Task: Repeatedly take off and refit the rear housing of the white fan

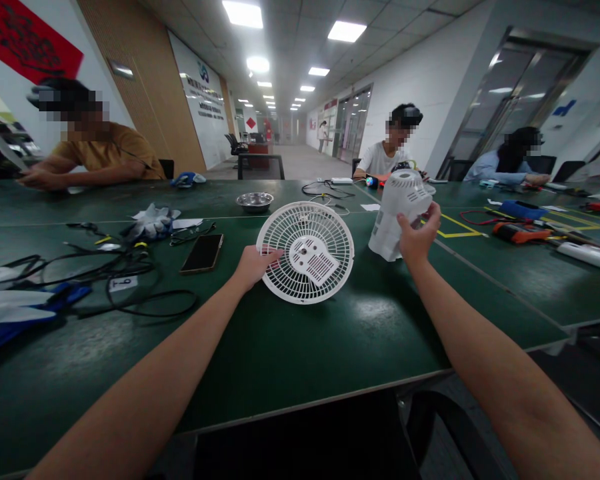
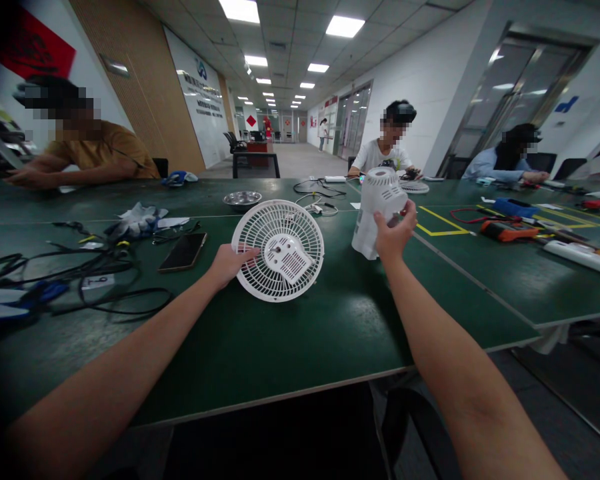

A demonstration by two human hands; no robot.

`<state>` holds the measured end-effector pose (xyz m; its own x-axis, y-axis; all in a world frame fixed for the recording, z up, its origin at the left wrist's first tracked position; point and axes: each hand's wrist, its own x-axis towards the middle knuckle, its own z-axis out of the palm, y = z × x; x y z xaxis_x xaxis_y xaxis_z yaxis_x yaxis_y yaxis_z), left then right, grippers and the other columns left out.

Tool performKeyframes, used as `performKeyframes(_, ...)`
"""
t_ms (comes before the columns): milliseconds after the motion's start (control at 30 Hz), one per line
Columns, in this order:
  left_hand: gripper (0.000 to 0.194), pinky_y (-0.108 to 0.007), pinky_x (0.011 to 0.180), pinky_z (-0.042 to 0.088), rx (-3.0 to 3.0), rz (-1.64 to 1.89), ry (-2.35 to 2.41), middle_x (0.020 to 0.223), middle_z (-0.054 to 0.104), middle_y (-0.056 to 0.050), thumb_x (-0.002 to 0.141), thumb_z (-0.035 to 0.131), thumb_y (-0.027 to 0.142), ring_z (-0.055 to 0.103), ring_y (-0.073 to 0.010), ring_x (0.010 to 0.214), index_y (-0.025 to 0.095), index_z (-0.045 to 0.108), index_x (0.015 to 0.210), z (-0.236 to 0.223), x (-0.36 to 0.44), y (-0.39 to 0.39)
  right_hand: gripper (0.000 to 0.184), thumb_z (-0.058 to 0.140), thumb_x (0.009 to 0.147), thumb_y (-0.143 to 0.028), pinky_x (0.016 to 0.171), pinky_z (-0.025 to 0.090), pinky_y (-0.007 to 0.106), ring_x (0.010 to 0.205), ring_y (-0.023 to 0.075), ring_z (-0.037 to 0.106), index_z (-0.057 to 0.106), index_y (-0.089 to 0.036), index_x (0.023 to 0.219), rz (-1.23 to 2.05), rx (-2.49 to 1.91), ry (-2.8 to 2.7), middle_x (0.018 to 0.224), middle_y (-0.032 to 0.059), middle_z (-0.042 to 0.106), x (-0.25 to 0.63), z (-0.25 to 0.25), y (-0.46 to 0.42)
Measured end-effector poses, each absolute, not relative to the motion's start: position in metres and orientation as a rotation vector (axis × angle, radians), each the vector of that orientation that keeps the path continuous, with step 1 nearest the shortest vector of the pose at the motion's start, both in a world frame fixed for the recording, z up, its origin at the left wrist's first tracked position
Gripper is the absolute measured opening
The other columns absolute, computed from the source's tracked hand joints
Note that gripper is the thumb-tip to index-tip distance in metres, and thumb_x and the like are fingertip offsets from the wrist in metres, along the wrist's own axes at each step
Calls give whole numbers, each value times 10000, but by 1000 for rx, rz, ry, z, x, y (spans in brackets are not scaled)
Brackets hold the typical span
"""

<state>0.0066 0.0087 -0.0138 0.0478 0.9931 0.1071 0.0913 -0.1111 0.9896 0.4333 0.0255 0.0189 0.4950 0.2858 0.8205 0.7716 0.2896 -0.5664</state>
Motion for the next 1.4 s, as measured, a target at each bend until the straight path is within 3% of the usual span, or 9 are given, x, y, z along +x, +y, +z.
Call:
performKeyframes(200,114,-368,724,606,1368,1229,1173,818,761,-85,798,801,199,716,-192,706,130,745,870,-12,9,6,811,740,746,-516,1048,410,567,1206,338,531,413,-215,1423,-464,-1124,-1225,1333,144,519,400,32,6)
performKeyframes(467,118,-368,722,600,1348,1236,1168,834,762,-96,791,813,185,718,-201,715,126,753,873,-11,8,5,676,717,752,-587,982,479,500,1024,292,608,570,-173,1266,-48,-1349,-1601,1189,146,661,348,2,8)
performKeyframes(633,107,-383,738,598,1324,1232,1157,826,757,-101,792,809,166,714,-203,707,115,751,866,-10,9,5,747,748,708,-605,956,507,440,1028,291,653,549,-152,1268,175,-1603,-1573,1199,161,682,348,-9,18)
performKeyframes(900,147,-388,752,607,1363,1218,1147,884,769,-103,803,809,208,726,-209,741,134,758,919,-16,6,11,730,731,749,-599,1042,395,621,1280,453,533,571,-131,1286,81,-2039,-1626,1332,278,593,339,-7,10)
performKeyframes(1000,142,-381,747,608,1356,1229,1142,877,770,-98,803,806,205,722,-200,726,135,756,916,-18,6,13,615,704,783,-531,1033,430,572,1202,397,576,586,-138,1242,26,-1815,-1598,1254,240,630,333,4,3)
performKeyframes(1067,124,-376,742,608,1344,1239,1143,853,767,-93,801,804,197,715,-192,706,130,754,892,-17,7,12,439,663,816,-515,970,495,508,1018,316,642,628,-171,1087,219,-1613,-1578,1064,157,692,327,10,-2)
performKeyframes(1167,114,-372,740,607,1335,1241,1146,844,767,-91,797,804,191,712,-190,707,128,754,877,-14,8,9,329,577,891,-530,841,563,455,804,234,655,633,-212,957,924,-1343,-1474,891,72,707,311,13,-15)
performKeyframes(1267,112,-372,736,608,1342,1234,1148,861,770,-94,799,800,191,717,-194,720,130,754,882,-12,8,7,319,539,946,-531,858,574,462,852,219,684,631,-243,1048,1578,-1143,-1351,977,56,733,291,11,-31)
performKeyframes(1400,134,-376,742,609,1349,1227,1165,868,773,-93,801,801,204,721,-196,726,130,751,900,-12,6,6,438,385,1007,-575,936,557,452,975,223,696,622,-219,1099,1907,-1061,-1173,1053,82,730,278,12,-44)
